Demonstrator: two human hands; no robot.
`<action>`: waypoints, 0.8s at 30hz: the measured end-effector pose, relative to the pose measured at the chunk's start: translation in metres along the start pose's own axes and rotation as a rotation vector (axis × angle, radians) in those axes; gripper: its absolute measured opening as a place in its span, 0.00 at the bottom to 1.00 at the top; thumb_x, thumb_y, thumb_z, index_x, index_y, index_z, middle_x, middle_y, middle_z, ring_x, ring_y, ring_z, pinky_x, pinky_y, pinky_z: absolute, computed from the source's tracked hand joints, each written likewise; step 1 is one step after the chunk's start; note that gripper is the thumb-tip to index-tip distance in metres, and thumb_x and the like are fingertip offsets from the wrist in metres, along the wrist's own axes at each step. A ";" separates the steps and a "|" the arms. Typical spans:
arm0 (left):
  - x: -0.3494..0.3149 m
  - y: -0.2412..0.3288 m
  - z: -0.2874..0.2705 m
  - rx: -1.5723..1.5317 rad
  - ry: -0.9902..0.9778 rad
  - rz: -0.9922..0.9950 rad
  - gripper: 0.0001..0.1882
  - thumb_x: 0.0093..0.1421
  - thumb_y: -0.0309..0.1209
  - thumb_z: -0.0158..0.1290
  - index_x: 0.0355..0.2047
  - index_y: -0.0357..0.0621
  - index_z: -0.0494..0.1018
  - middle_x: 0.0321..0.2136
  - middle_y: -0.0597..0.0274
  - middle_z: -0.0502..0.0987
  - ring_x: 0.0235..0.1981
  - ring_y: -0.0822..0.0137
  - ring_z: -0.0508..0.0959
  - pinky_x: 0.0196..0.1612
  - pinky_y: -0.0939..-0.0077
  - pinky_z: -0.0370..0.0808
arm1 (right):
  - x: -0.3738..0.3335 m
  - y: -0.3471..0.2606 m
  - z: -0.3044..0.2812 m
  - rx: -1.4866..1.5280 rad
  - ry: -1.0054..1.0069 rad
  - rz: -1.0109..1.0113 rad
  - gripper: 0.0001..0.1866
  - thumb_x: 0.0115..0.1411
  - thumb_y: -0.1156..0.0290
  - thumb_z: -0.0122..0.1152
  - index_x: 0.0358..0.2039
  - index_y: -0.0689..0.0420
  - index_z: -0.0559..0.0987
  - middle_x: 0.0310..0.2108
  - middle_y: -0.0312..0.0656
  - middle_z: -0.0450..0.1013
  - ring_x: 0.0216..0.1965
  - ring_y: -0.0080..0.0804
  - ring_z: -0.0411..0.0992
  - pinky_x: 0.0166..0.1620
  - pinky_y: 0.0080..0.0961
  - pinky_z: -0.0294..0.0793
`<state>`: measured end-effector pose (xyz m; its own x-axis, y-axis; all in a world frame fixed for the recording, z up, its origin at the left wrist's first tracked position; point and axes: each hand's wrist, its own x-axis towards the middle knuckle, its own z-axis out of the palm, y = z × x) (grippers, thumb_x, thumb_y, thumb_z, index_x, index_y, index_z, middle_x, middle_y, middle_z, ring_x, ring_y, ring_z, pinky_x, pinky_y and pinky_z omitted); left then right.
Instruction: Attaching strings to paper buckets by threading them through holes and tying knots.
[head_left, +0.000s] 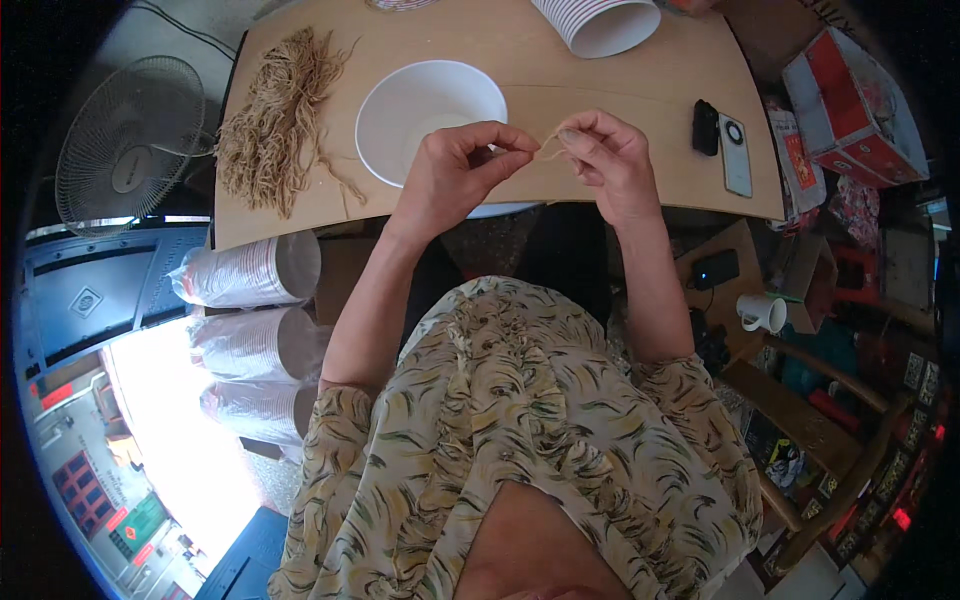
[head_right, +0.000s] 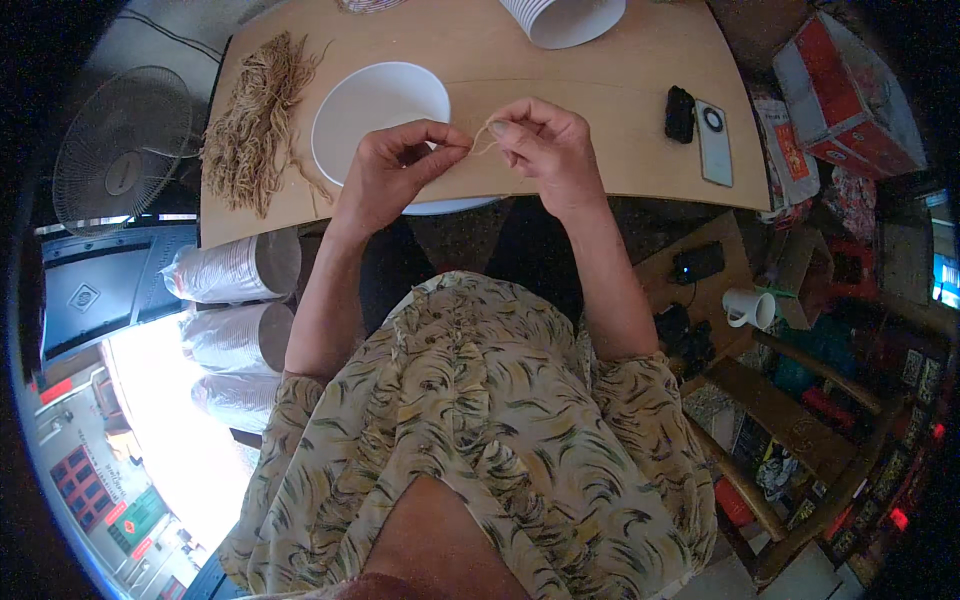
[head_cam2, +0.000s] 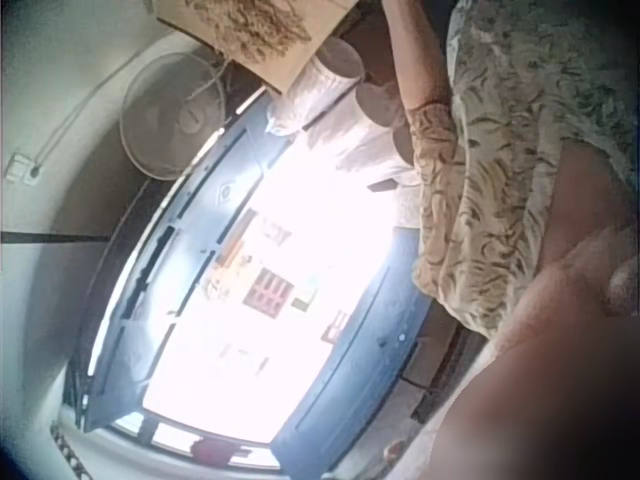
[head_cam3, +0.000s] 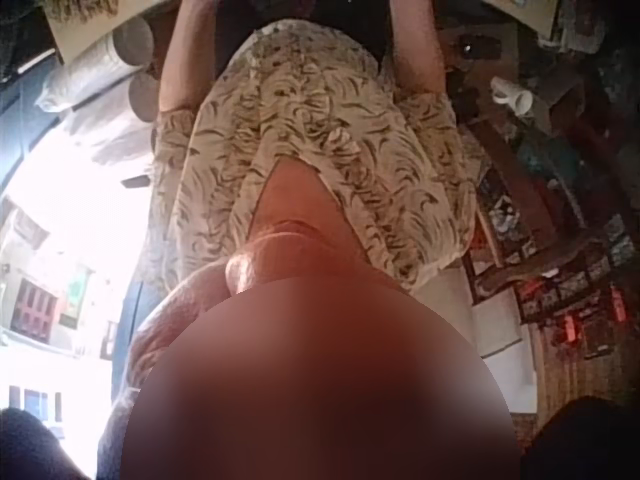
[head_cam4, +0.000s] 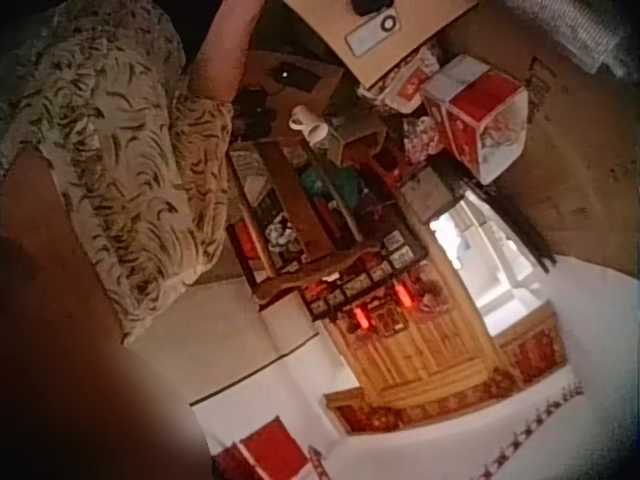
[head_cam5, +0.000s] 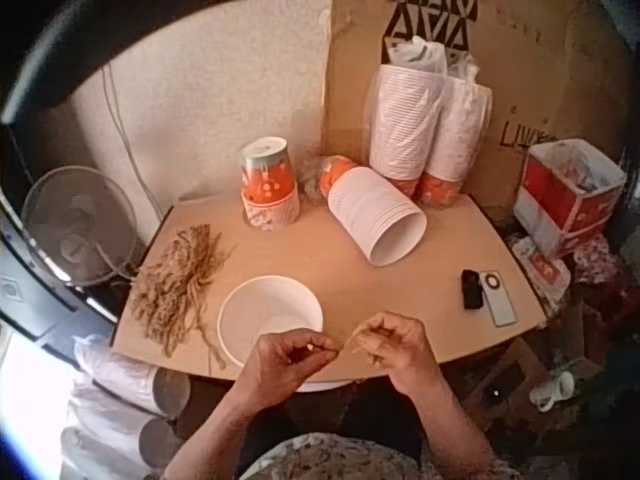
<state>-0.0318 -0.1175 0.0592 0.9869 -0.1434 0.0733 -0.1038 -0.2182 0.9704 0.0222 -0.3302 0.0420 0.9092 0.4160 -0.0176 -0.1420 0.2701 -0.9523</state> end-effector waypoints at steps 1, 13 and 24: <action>0.000 -0.002 0.002 0.000 0.001 0.000 0.07 0.63 0.25 0.59 0.41 0.36 0.81 0.32 0.68 0.82 0.35 0.80 0.77 0.40 0.83 0.75 | 0.000 0.002 0.002 0.047 -0.010 0.020 0.06 0.61 0.71 0.66 0.36 0.59 0.81 0.23 0.30 0.72 0.23 0.13 0.67 0.22 0.10 0.58; -0.003 -0.004 -0.004 0.192 0.064 0.162 0.09 0.64 0.28 0.58 0.40 0.35 0.81 0.30 0.57 0.84 0.28 0.74 0.80 0.32 0.78 0.76 | 0.000 0.000 0.009 -0.016 0.019 0.001 0.07 0.59 0.68 0.66 0.35 0.57 0.83 0.24 0.27 0.72 0.24 0.10 0.63 0.25 0.11 0.57; -0.002 0.002 -0.008 0.036 -0.033 0.050 0.09 0.65 0.28 0.58 0.41 0.36 0.81 0.32 0.67 0.81 0.34 0.79 0.75 0.38 0.83 0.74 | 0.002 -0.009 0.003 -0.175 0.011 -0.063 0.06 0.57 0.69 0.64 0.32 0.58 0.82 0.23 0.27 0.71 0.25 0.11 0.65 0.27 0.12 0.59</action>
<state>-0.0332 -0.1103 0.0623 0.9758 -0.1867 0.1136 -0.1581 -0.2440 0.9568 0.0239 -0.3290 0.0517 0.9184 0.3935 0.0409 -0.0157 0.1397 -0.9901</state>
